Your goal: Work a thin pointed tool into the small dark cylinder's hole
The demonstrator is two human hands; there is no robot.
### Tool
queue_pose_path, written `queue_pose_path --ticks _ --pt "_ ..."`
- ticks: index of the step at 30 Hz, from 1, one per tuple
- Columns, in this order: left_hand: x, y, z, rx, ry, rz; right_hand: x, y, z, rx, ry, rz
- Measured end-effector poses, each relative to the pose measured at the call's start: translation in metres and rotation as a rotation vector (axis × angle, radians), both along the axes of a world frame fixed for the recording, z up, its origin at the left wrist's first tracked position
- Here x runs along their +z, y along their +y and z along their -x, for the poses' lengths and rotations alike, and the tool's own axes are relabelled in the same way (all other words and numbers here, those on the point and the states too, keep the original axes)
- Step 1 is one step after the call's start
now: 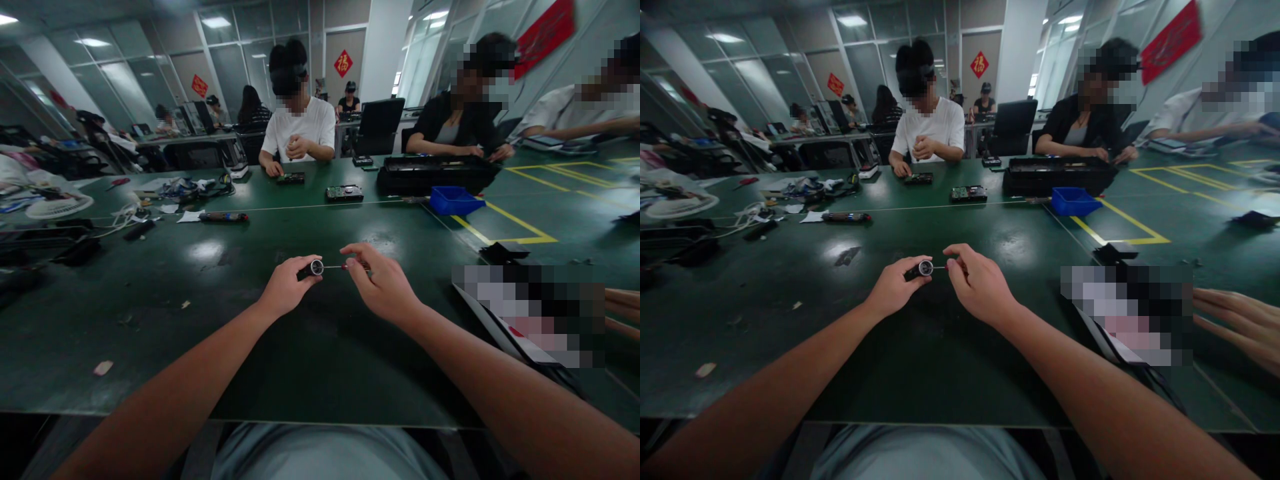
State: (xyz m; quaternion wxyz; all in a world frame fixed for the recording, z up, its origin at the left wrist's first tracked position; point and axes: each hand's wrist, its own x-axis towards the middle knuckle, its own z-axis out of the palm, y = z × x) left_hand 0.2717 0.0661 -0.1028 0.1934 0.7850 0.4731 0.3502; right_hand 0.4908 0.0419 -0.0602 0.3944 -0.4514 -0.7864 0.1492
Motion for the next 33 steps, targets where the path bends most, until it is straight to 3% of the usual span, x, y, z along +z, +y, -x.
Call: queue_pose_path --ticks 8,19,22,26,33 --pt "0.001 -0.001 -0.003 0.002 0.021 -0.026 -0.006 0.003 0.001 -0.057 0.263 0.058" --pt "0.005 0.006 0.003 -0.044 0.102 -0.116 -0.026 0.028 0.003 0.006 0.868 0.398" --pt "0.004 0.01 0.004 -0.065 0.184 -0.084 -0.029 0.033 0.0 -0.046 0.834 0.45" --pt "0.002 0.011 0.001 -0.048 0.198 -0.039 -0.031 0.034 -0.004 -0.122 0.672 0.305" --pt "0.005 0.005 0.001 -0.04 0.183 -0.054 -0.027 0.028 -0.002 -0.094 0.617 0.192"
